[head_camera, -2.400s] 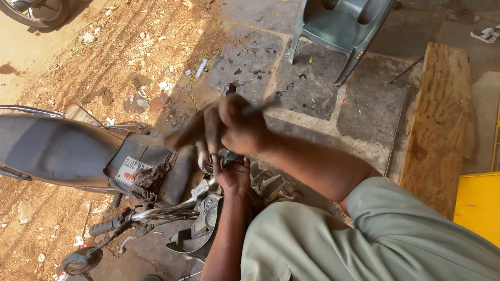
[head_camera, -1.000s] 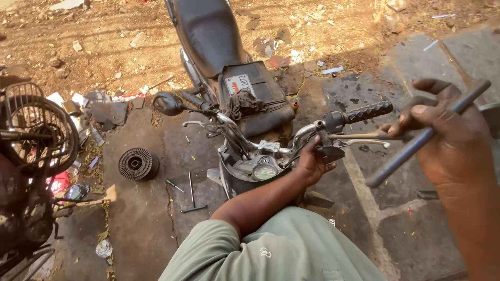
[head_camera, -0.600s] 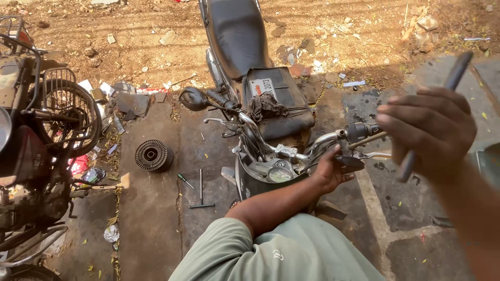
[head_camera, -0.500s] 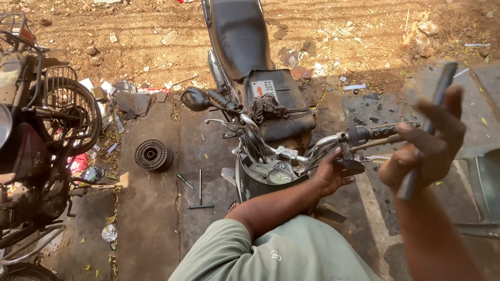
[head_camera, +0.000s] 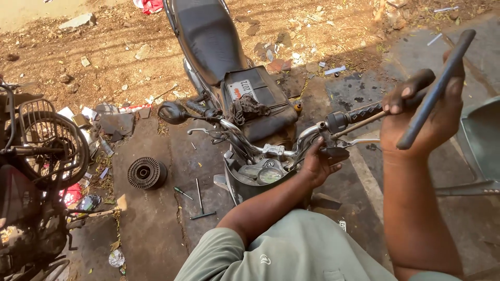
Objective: Using a T-handle wrench to adjust or repair components on a motorcycle handlebar.
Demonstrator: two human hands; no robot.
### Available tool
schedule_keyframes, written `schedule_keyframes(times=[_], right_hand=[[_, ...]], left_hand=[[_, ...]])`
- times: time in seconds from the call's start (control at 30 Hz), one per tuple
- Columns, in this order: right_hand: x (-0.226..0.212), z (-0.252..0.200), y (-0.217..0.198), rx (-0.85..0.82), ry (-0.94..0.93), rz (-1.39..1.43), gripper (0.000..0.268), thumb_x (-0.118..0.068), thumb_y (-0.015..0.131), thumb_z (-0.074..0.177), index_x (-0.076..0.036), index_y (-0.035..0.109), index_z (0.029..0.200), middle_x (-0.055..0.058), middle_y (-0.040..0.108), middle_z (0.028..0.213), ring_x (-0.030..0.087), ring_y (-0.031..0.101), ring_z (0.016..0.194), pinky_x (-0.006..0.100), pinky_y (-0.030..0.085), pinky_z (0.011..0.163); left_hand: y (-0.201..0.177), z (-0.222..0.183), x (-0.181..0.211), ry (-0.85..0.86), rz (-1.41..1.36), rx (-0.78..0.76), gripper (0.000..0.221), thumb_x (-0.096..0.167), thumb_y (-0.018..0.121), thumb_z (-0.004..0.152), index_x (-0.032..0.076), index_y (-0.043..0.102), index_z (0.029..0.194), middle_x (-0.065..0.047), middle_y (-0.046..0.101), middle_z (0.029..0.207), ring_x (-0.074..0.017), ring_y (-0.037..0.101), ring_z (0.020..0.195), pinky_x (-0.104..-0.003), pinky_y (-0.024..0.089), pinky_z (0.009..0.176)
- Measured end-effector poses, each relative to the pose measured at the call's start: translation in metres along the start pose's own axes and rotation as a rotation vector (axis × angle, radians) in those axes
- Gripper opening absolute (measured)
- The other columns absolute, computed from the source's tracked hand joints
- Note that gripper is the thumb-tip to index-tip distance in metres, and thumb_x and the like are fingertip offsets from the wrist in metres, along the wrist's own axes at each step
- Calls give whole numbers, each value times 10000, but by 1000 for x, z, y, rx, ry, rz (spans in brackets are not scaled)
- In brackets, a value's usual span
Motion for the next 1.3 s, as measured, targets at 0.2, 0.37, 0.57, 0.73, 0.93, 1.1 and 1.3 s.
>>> schedule_keyframes(times=[0.2,0.37,0.57,0.73,0.93,1.1,1.3], right_hand=[[19,-24,34,222,-458,-504,898,-619,709,989,-39,290,1533,102,510,1034,222,471,656,350,433,558],[12,-11,7,-42,-131,-10,688,-678,506,1121,-12,656,1037,139,573,782,281,425,585,369,406,579],[16,5,-8,95,149,85,629,-480,386,1203,-23,550,803,103,477,625,152,331,412,295,340,457],[18,-6,14,78,-131,-20,394,-349,440,1234,-59,519,979,98,468,637,163,367,456,310,366,509],[0,-20,31,212,-128,109,281,-219,424,1011,-44,535,1201,115,578,776,171,485,551,292,420,469],[1,-18,15,-30,14,65,365,-385,441,1114,-62,586,1026,96,577,725,162,467,514,278,410,510],[5,-3,24,-264,67,-240,445,-474,477,1115,-39,567,1154,159,573,765,163,425,430,263,387,466]], left_hand=[[-2,1,-3,-6,-33,19,630,676,495,1002,107,662,1216,-130,737,1181,-267,674,1161,-399,495,876],[0,-3,-2,9,-14,-4,644,676,492,1016,96,657,1243,-124,734,1178,-277,677,1143,-399,514,854],[3,-2,2,37,-79,-33,601,633,513,1023,100,648,1264,-147,733,1182,-285,699,1140,-408,534,900],[7,-3,6,55,-149,2,547,567,573,1028,74,640,1256,-155,732,1162,-302,708,1112,-422,569,907],[10,-11,3,61,-144,62,524,554,606,1011,71,629,1213,-125,725,1126,-281,719,1057,-407,603,869],[14,-15,9,-9,-38,153,638,664,578,937,62,648,1136,-105,722,949,-206,653,769,-368,587,728],[-1,-19,5,-207,114,183,849,871,414,923,44,602,910,26,445,656,-135,493,550,-293,449,516]])
Point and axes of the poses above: each hand's wrist, its own z-axis towards the middle knuckle, its own y-axis out of the palm, x = y × z, the point moved 1 cm from there along z, towards the middle knuckle
